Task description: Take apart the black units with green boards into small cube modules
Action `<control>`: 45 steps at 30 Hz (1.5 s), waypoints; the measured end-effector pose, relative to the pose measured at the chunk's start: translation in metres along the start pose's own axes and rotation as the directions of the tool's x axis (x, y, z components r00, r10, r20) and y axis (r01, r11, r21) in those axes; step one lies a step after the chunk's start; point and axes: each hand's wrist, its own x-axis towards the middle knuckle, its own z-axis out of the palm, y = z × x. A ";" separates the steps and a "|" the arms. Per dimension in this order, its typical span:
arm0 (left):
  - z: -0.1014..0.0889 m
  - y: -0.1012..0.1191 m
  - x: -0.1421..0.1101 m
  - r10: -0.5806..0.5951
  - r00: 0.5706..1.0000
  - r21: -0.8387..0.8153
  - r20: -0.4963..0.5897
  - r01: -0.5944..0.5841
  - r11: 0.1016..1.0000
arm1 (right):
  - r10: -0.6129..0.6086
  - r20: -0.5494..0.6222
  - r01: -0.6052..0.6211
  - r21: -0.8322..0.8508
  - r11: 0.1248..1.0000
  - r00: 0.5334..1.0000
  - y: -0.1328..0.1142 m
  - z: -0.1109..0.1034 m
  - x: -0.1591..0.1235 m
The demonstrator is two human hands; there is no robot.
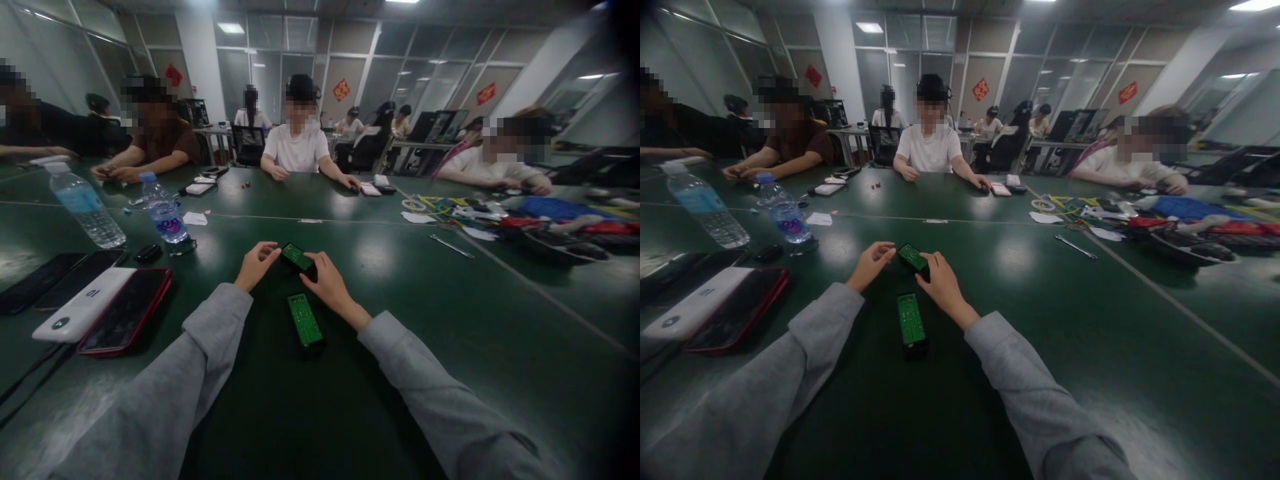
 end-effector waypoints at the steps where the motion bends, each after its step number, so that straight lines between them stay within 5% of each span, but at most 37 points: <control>1: -0.001 -0.006 0.002 -0.005 1.000 0.025 0.000 0.005 1.000 | -0.020 0.010 0.020 -0.020 1.000 1.000 -0.004 0.001 0.001; 10: -0.001 -0.022 0.013 0.002 0.999 0.017 0.038 -0.003 1.000 | -0.081 0.032 0.084 -0.109 0.991 0.996 -0.016 0.009 0.012; 14: 0.001 -0.013 0.015 0.032 0.999 0.196 0.005 -0.033 0.980 | -0.045 0.018 0.044 0.005 0.999 0.999 -0.007 0.013 0.014; 21: 0.004 0.017 -0.002 0.163 0.983 0.634 -0.086 -0.072 0.770 | -0.079 0.009 0.078 0.072 0.994 0.997 -0.007 0.013 0.011; 28: 0.007 0.026 -0.006 0.077 0.997 0.828 0.012 -0.053 0.558 | -0.103 0.022 0.102 0.020 0.995 0.994 -0.009 0.011 0.011; 32: 0.008 0.026 -0.006 0.083 0.995 0.870 0.050 -0.084 0.485 | -0.107 0.032 0.107 0.013 0.994 0.994 -0.011 0.009 0.011; 45: 0.008 0.023 -0.005 0.141 0.988 0.878 0.059 -0.119 0.464 | -0.093 0.056 0.093 0.002 0.996 0.994 -0.011 0.010 0.010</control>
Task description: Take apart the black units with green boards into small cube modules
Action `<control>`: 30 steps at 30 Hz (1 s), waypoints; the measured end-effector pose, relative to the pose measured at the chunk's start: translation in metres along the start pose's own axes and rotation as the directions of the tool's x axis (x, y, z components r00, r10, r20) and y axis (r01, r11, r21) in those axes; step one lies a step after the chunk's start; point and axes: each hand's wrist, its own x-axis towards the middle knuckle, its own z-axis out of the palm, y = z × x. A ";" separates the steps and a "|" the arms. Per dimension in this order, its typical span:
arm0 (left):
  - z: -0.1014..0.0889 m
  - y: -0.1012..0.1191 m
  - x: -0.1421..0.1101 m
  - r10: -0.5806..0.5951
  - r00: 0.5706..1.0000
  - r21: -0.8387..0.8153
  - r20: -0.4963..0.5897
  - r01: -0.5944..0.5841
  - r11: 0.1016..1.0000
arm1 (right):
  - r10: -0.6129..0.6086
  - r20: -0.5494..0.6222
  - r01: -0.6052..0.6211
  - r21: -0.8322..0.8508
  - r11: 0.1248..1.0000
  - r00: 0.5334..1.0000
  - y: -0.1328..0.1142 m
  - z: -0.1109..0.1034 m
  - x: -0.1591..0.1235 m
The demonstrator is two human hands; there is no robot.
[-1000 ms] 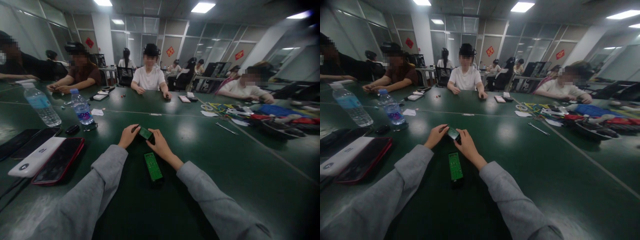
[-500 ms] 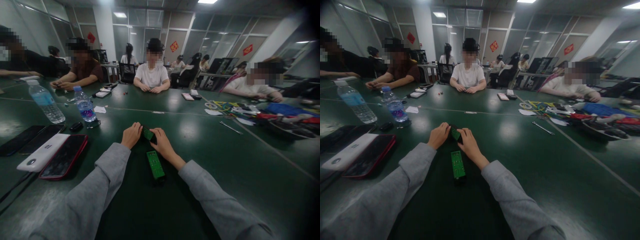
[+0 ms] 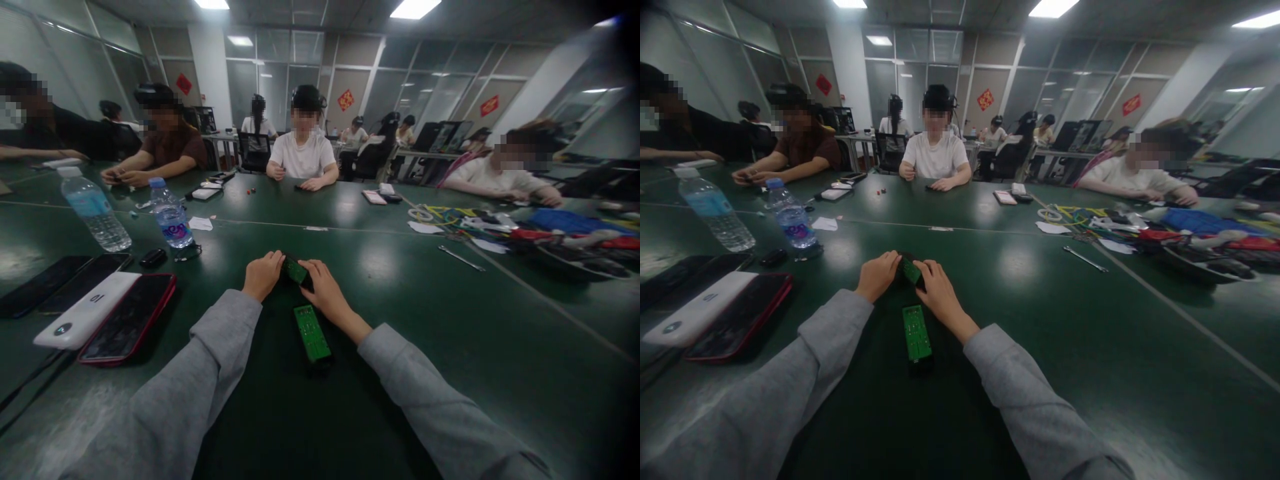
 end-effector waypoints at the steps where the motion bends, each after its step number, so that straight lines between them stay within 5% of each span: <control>1: 0.000 0.000 0.000 0.000 1.000 -0.003 -0.006 0.000 1.000 | 0.005 0.005 -0.005 0.000 1.000 1.000 0.000 0.001 0.000; 14: -0.003 -0.004 -0.002 -0.110 0.986 -0.068 -0.127 0.101 0.992 | 0.133 -0.082 -0.131 0.029 0.991 0.988 0.007 0.003 -0.001; 22: 0.002 -0.012 0.002 -0.094 0.970 -0.131 -0.222 0.066 0.989 | 0.334 -0.138 -0.306 0.190 0.933 0.932 0.017 0.005 0.000; 30: -0.002 -0.011 0.001 -0.128 0.986 -0.145 -0.106 0.112 0.983 | 0.365 -0.144 -0.329 0.224 0.918 0.920 0.020 0.007 -0.001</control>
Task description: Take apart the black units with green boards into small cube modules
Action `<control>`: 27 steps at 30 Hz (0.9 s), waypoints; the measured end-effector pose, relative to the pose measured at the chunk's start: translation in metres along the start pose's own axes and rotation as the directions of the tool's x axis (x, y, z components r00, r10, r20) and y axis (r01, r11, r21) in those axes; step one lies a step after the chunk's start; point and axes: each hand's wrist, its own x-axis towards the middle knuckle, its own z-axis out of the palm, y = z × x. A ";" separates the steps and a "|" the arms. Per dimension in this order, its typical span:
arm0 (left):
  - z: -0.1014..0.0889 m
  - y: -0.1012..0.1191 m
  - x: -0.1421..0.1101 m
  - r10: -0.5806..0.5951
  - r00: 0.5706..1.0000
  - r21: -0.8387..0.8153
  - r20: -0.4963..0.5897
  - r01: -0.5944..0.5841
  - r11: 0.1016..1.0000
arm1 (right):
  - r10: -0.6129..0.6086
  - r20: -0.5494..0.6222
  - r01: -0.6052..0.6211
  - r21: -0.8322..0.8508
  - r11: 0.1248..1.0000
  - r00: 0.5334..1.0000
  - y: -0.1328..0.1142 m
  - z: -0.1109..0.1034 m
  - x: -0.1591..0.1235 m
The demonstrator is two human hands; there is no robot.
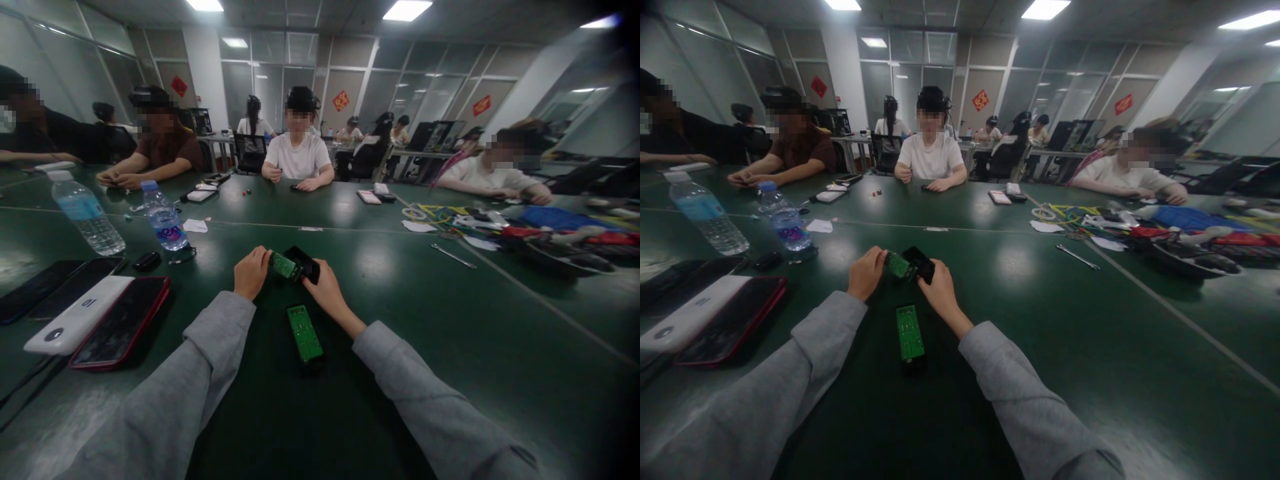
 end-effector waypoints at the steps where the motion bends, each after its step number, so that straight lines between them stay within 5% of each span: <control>1: -0.001 0.000 0.000 -0.012 1.000 0.000 0.013 0.012 1.000 | 0.003 0.000 -0.003 -0.002 1.000 1.000 0.000 0.000 0.000; 8: -0.003 0.001 0.002 -0.084 0.994 0.018 0.075 0.083 0.996 | 0.012 -0.015 -0.012 -0.019 1.000 1.000 0.007 0.004 0.000; 27: -0.003 -0.001 0.002 -0.040 0.994 -0.049 0.097 0.045 0.998 | -0.010 0.014 0.011 -0.061 0.998 1.000 0.005 0.004 -0.001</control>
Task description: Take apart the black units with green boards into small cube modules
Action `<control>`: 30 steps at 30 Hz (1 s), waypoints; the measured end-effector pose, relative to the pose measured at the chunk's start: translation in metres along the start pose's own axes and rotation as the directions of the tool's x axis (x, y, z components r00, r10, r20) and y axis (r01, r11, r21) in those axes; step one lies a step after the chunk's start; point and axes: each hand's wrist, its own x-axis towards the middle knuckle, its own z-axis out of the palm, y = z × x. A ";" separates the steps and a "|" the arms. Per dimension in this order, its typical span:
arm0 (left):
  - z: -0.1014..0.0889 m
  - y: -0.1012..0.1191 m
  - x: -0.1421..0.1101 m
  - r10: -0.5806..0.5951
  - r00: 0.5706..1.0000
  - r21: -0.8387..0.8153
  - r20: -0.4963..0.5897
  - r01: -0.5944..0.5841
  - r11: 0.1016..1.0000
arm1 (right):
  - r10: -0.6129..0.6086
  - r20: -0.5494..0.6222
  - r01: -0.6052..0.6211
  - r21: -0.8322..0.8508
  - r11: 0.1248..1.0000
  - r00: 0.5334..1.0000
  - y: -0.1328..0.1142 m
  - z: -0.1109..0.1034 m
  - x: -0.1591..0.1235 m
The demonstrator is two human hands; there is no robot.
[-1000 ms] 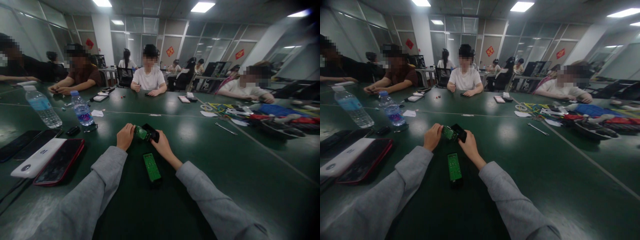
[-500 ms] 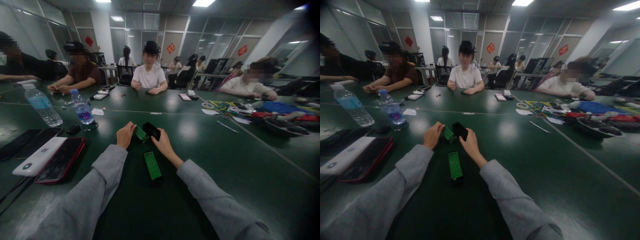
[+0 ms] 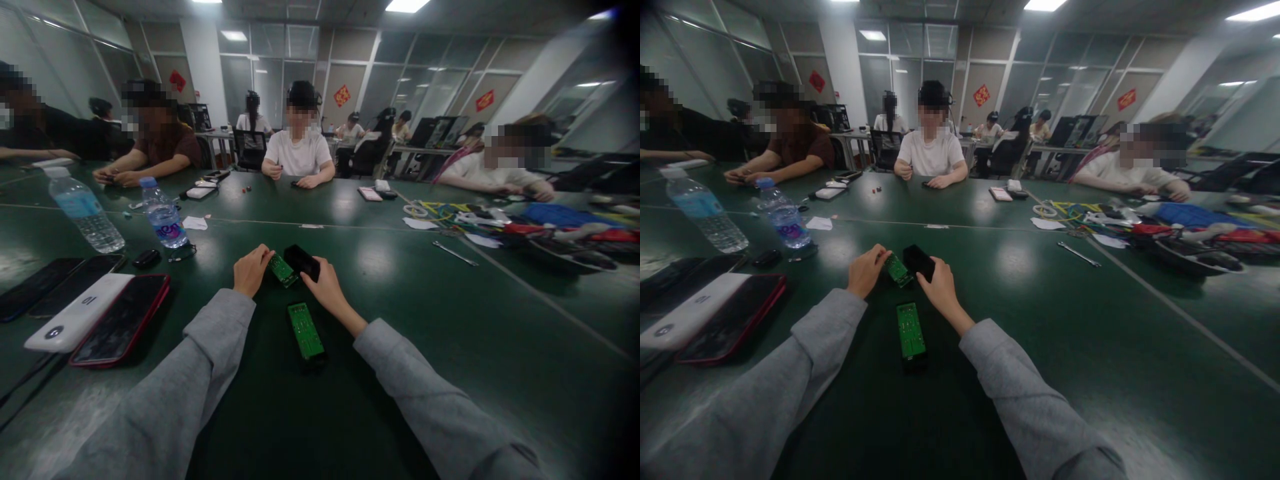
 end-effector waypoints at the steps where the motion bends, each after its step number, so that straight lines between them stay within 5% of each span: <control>1: 0.000 0.000 0.000 -0.006 1.000 -0.010 0.003 0.006 1.000 | -0.004 0.002 0.004 -0.010 1.000 1.000 -0.001 0.000 0.000; 30: 0.006 -0.004 0.003 0.033 0.999 -0.120 -0.015 -0.035 0.992 | -0.030 0.020 0.031 -0.062 0.998 0.999 -0.002 0.000 0.000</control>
